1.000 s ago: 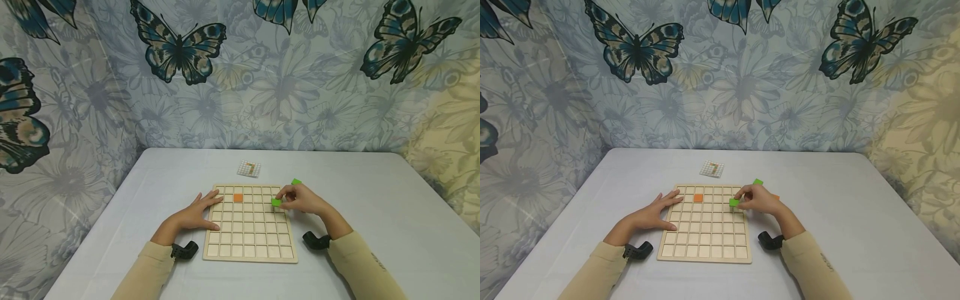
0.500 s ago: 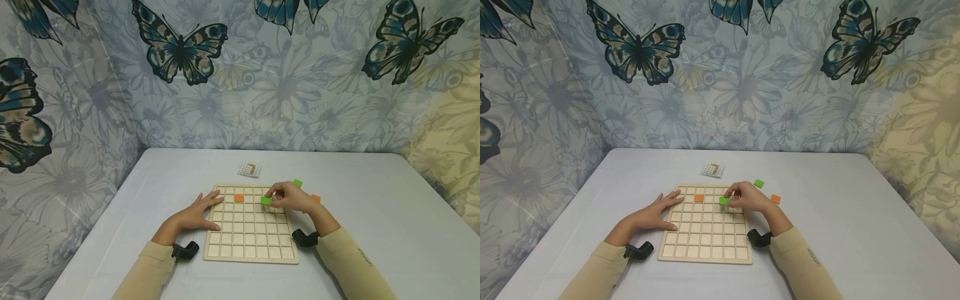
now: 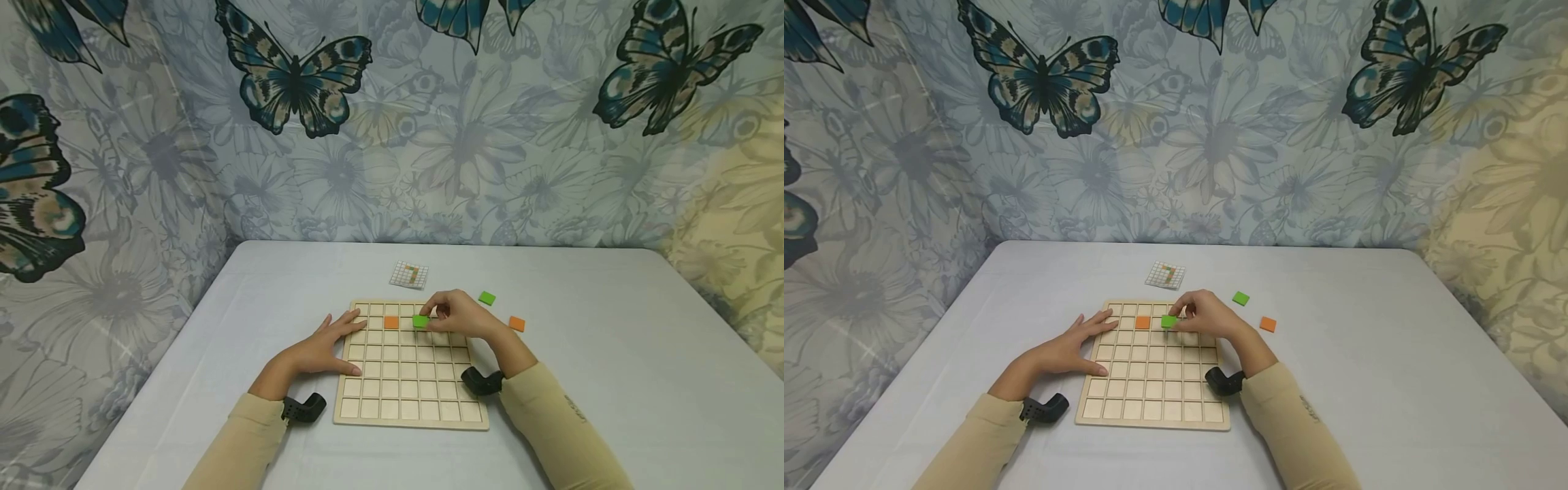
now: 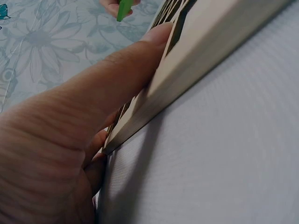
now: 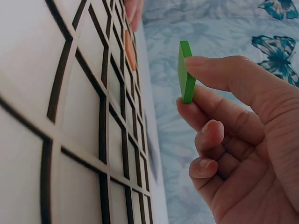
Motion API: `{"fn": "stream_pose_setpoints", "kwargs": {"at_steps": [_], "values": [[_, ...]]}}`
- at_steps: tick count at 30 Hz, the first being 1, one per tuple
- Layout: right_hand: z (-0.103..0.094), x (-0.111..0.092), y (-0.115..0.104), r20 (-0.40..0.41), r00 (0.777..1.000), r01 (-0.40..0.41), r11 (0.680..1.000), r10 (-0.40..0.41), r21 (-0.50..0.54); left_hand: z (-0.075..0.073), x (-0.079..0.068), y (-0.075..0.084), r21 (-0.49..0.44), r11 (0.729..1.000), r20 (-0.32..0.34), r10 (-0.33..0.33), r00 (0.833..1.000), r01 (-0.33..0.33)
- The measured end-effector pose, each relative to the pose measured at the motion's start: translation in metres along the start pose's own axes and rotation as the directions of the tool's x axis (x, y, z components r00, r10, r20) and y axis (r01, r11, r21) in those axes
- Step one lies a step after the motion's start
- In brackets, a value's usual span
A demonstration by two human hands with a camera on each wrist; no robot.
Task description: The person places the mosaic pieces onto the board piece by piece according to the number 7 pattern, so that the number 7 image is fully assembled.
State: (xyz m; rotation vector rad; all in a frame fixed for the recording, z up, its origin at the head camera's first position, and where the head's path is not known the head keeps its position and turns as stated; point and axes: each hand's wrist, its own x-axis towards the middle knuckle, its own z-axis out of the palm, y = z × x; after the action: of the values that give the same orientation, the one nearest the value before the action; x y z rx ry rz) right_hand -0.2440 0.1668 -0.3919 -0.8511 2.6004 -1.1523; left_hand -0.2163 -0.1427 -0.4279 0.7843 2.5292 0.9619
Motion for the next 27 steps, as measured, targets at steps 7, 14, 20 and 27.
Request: {"fn": "stream_pose_setpoints", "kwargs": {"at_steps": [7, 14, 20, 27], "values": [[0.005, 0.010, -0.003, -0.002, 1.000, 0.004, 1.000, -0.004, -0.005, 0.001, 0.000, 0.000, -0.006, 1.000, -0.001, -0.012, 1.000, 0.012], [0.010, 0.019, 0.000, -0.002, 0.999, -0.036, 0.999, 0.036, 0.004, 0.001, 0.001, -0.001, 0.010, 1.000, 0.000, 0.001, 1.000, -0.001], [0.015, 0.023, 0.004, 0.003, 0.998, -0.056, 0.998, 0.056, 0.043, 0.000, 0.002, -0.002, 0.013, 1.000, -0.002, 0.018, 1.000, -0.018], [0.019, 0.026, 0.005, 0.011, 0.996, -0.086, 0.993, 0.086, 0.078, 0.000, 0.001, -0.002, 0.008, 1.000, -0.002, 0.017, 1.000, -0.017]]}}
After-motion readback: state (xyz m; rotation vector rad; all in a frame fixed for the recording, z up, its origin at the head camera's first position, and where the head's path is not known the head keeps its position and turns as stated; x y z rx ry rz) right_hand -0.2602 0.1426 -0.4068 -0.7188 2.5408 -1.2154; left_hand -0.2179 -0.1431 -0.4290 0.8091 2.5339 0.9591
